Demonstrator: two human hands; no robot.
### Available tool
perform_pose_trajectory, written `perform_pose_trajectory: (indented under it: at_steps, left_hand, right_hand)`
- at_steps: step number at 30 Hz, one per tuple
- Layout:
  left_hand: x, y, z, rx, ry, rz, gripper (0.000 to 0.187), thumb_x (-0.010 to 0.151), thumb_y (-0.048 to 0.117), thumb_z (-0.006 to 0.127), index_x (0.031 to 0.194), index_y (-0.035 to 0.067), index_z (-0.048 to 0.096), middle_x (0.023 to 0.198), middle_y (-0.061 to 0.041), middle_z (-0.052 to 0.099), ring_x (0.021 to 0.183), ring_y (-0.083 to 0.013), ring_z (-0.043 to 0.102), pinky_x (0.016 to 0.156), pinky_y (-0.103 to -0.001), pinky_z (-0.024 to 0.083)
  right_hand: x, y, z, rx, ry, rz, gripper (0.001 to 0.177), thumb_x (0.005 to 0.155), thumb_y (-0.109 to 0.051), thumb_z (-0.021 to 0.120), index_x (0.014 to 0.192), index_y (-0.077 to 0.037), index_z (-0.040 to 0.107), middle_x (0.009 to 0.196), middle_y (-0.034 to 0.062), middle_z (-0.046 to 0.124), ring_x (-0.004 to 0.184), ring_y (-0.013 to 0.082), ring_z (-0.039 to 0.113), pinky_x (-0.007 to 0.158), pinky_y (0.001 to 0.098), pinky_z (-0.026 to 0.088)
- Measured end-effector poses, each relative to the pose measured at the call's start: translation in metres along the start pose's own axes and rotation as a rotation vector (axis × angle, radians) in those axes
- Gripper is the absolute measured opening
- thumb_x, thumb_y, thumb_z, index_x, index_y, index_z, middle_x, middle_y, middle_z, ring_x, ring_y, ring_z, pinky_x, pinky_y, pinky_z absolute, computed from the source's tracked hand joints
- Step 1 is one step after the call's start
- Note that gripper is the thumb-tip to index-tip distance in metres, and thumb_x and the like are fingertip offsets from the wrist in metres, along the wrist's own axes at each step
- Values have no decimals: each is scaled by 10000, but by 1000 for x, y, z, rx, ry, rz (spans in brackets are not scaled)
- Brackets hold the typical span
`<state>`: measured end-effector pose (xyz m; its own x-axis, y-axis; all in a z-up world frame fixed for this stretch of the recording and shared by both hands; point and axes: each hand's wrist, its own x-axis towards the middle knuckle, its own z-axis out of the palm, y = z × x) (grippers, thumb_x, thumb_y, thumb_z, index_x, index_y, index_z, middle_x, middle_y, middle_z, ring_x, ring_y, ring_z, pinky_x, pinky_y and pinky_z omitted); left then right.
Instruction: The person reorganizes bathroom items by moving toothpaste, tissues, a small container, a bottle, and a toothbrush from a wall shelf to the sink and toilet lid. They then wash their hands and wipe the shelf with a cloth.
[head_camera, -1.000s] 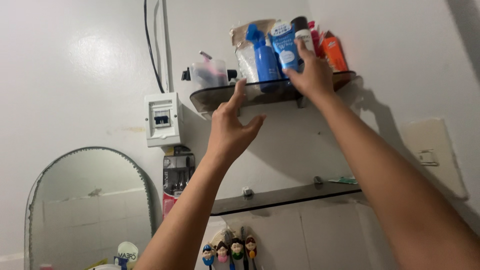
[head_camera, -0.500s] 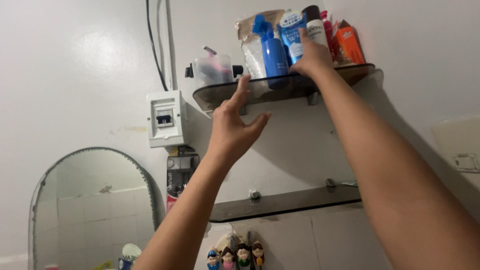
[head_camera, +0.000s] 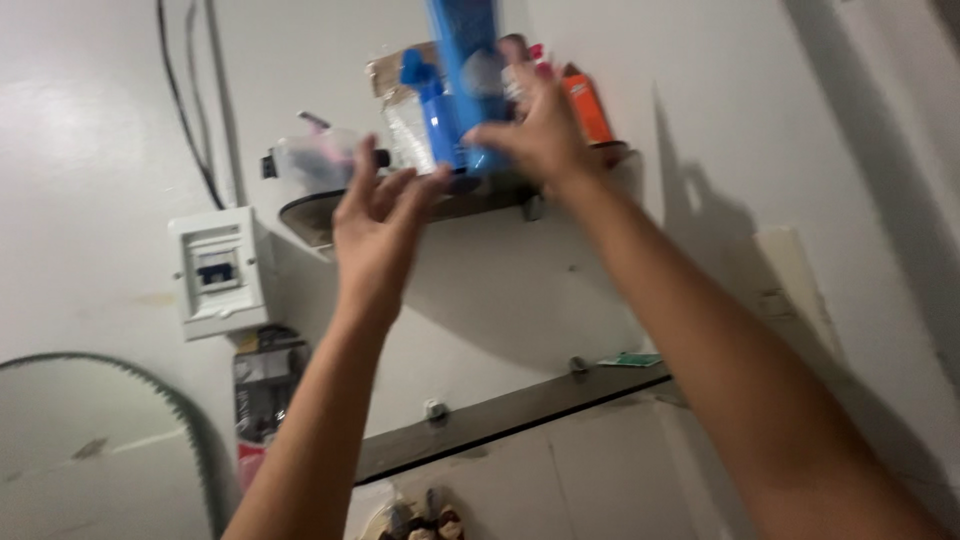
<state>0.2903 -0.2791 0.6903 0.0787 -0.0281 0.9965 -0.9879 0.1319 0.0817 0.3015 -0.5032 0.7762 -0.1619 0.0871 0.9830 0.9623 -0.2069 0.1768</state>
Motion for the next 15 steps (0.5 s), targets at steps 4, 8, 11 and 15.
perform_pose_trajectory:
  at_steps: [4, 8, 11, 15]
  left_hand:
    - [10, 15, 1, -199, -21, -241, 1002, 794, 435, 789, 1574, 114, 248, 1327, -181, 642, 1152, -296, 687, 827, -409, 602]
    - [5, 14, 10, -404, -104, -240, 647, 840, 337, 808, 1355, 32, 562, 1130, -114, 683, 958, -226, 710, 751, -351, 607]
    - [1, 10, 4, -482, -43, -243, 464, 840, 263, 777, 1203, 11, 637, 1015, -106, 700, 857, -201, 719, 717, -325, 612]
    - [-3, 6, -9, -445, 18, -185, 371, 861, 220, 769, 1127, -1, 633, 991, -106, 703, 842, -190, 721, 702, -330, 621]
  right_hand:
    - [-54, -73, 34, -67, -77, 375, 1192, 648, -104, 865, 1623, -130, 178, 1274, 207, 710, 1102, 282, 758, 925, 362, 592]
    - [-77, -109, 55, -147, -264, 301, 1134, 693, -136, 844, 1634, -105, 210, 1251, 179, 721, 1126, 255, 740, 917, 307, 596]
    - [-71, -103, 55, -119, -449, 137, 1040, 750, -166, 867, 1592, 2, 280, 1318, 179, 680, 1198, 244, 686, 947, 292, 590]
    - [-36, -68, 35, -163, -369, 365, 761, 805, -347, 804, 1459, -25, 587, 1085, 157, 806, 912, 239, 762, 746, 329, 599]
